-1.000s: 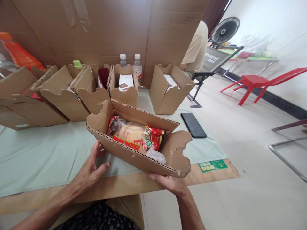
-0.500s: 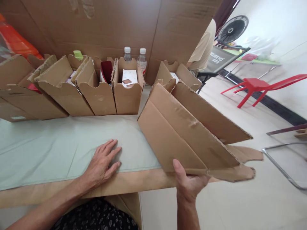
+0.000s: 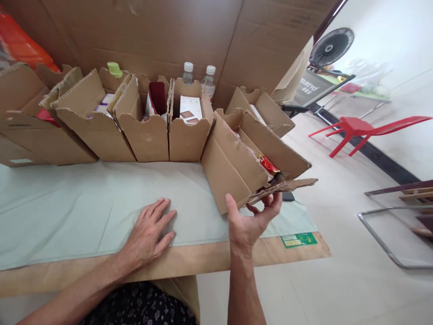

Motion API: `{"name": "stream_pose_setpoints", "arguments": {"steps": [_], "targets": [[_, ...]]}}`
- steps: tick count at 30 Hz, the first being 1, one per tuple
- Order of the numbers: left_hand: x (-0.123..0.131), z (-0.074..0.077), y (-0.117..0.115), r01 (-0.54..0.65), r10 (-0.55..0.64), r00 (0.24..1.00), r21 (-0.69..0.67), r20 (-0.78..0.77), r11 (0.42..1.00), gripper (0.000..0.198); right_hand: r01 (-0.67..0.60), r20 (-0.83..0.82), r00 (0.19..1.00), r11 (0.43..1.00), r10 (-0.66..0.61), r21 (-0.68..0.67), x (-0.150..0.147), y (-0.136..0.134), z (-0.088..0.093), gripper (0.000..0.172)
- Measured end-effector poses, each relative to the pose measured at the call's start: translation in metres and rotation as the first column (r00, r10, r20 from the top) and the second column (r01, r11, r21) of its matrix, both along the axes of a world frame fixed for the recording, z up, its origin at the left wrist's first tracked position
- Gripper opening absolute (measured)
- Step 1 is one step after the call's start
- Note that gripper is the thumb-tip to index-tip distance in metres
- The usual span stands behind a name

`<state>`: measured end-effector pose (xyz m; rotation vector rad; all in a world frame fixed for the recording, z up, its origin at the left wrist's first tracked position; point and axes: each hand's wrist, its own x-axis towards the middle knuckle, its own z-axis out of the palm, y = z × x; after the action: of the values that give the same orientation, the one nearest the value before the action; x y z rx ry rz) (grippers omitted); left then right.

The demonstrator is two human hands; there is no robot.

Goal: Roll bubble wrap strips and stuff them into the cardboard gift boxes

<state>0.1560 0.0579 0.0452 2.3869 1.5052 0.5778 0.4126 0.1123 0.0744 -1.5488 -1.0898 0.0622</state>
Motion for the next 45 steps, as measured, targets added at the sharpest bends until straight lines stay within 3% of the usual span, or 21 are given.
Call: {"name": "stream_pose_setpoints", "arguments": {"steps": [3, 7, 10, 13, 15, 17, 22, 30, 35, 39, 41, 45], "targets": [[0.000, 0.000, 0.000, -0.003, 0.003, 1.000, 0.002, 0.013, 1.000, 0.047, -0.018, -0.026, 1.000, 1.000, 0.018, -0.010, -0.011, 0.018, 0.004, 0.118], [-0.001, -0.001, -0.002, -0.001, 0.001, 1.000, 0.014, 0.031, 1.000, 0.045, -0.193, -0.128, 0.974, 0.981, 0.187, -0.037, -0.019, 0.031, 0.004, 0.116], [0.000, -0.002, -0.003, -0.001, 0.000, 0.999, 0.016, 0.039, 1.000, 0.046, -0.243, -0.109, 0.966, 0.967, 0.235, -0.070, -0.023, 0.011, 0.000, 0.092], [0.000, -0.001, -0.004, 0.008, -0.009, 0.999, 0.007, 0.046, 1.000, 0.046, -0.260, 0.103, 0.956, 0.958, 0.273, -0.125, -0.025, -0.013, -0.002, 0.057], [0.000, 0.000, -0.005, 0.006, -0.006, 0.999, 0.005, 0.046, 1.000, 0.046, -0.310, 0.237, 0.908, 0.934, 0.346, -0.179, -0.027, -0.016, -0.001, 0.047], [0.000, -0.001, -0.005, -0.001, 0.001, 0.999, 0.012, 0.037, 1.000, 0.045, -0.342, 0.301, 0.867, 0.913, 0.397, -0.221, -0.026, -0.006, 0.000, 0.053], [0.000, -0.004, -0.004, 0.021, -0.021, 1.000, 0.066, 0.000, 0.998, 0.043, -0.324, 0.319, 0.851, 0.895, 0.417, -0.305, -0.015, 0.044, -0.001, 0.075], [0.000, -0.003, -0.005, 0.007, -0.006, 1.000, 0.062, -0.016, 0.998, 0.044, -0.324, 0.394, 0.783, 0.856, 0.482, -0.404, -0.011, 0.104, -0.001, 0.075], [0.002, -0.003, -0.006, -0.006, 0.006, 1.000, 0.055, -0.001, 0.998, 0.047, -0.367, 0.396, 0.766, 0.850, 0.506, -0.378, -0.016, 0.100, 0.032, 0.048], [0.004, -0.004, -0.005, -0.008, 0.007, 1.000, 0.036, 0.025, 0.999, 0.050, -0.418, 0.425, 0.750, 0.861, 0.507, -0.288, -0.055, 0.108, 0.081, 0.064], [0.002, -0.005, -0.005, -0.001, 0.000, 0.999, 0.043, 0.039, 0.999, 0.049, -0.397, 0.473, 0.704, 0.846, 0.530, -0.357, -0.078, 0.125, 0.101, 0.066], [-0.002, -0.004, -0.004, -0.069, 0.047, 0.978, 0.106, 0.201, 0.992, 0.043, -0.279, 0.536, 0.660, 0.834, 0.527, -0.476, -0.101, 0.140, 0.117, 0.029]]}}
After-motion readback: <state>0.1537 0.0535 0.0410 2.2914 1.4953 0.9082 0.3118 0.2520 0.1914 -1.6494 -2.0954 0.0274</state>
